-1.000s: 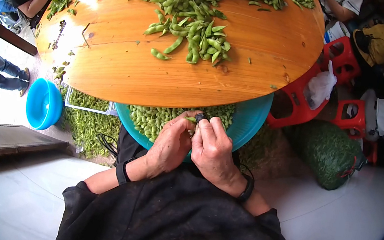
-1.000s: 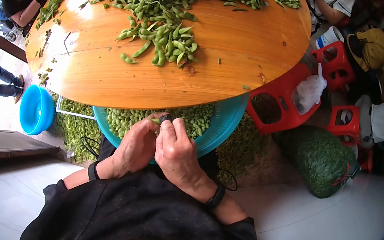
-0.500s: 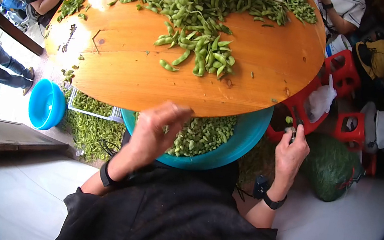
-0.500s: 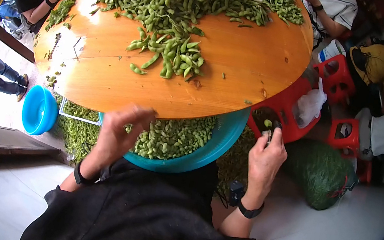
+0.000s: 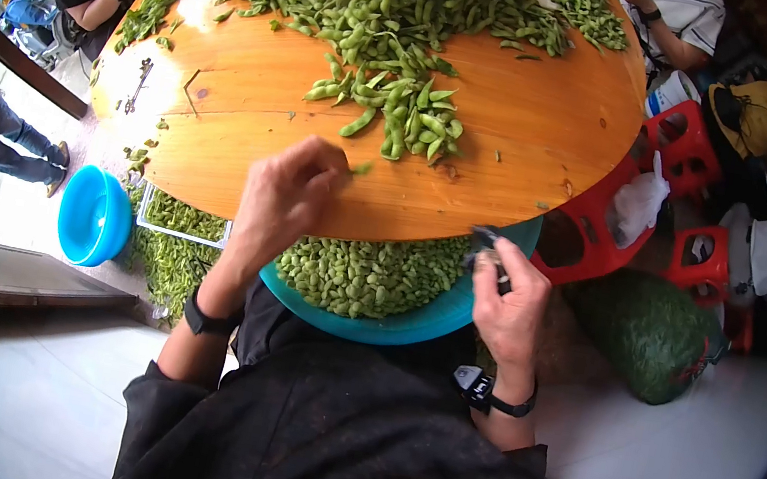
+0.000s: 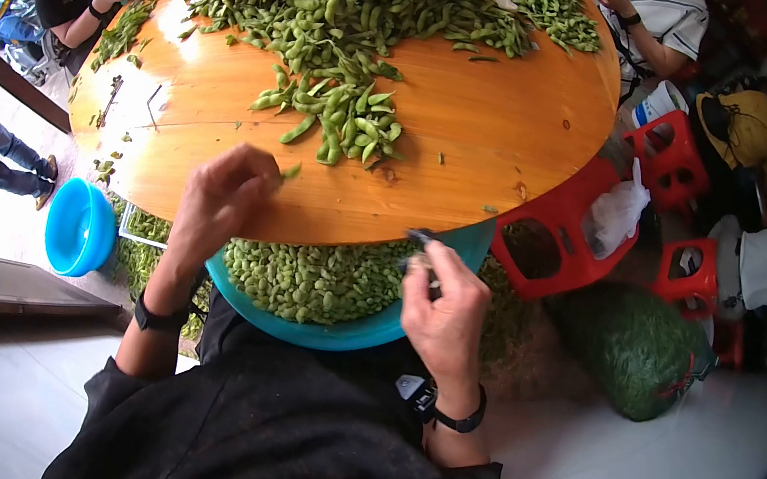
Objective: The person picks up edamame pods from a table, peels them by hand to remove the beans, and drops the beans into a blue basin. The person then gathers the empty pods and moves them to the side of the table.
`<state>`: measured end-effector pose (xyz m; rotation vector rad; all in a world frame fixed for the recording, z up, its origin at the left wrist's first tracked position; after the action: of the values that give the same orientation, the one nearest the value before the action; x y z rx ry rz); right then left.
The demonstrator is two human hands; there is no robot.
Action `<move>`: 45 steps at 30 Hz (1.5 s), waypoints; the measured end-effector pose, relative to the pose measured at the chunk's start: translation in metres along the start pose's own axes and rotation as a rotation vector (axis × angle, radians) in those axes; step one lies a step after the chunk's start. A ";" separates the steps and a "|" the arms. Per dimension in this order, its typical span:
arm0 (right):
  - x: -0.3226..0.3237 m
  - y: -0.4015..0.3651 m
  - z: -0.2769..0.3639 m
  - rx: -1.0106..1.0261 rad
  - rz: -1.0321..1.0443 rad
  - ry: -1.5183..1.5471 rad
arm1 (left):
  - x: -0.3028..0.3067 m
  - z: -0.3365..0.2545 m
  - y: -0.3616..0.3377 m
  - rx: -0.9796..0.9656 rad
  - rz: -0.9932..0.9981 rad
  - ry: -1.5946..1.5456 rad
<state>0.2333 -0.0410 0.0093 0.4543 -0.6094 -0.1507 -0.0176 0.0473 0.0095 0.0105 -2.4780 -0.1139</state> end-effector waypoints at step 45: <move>-0.037 -0.005 0.021 0.120 0.179 0.293 | -0.067 0.013 -0.076 0.397 0.531 -0.678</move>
<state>0.1912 -0.0436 0.0031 0.5242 -0.3695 0.1220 0.0259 -0.0254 -0.0482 -0.6006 -3.0208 0.7071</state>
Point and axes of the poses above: each hand's wrist, its own y-axis towards the middle knuckle, its own x-axis out of the back of the hand, z = x × y, the point moved 3 cm from there along y, towards the middle knuckle, and after that the axes turned 14 degrees about x, right-handed, at the moved point
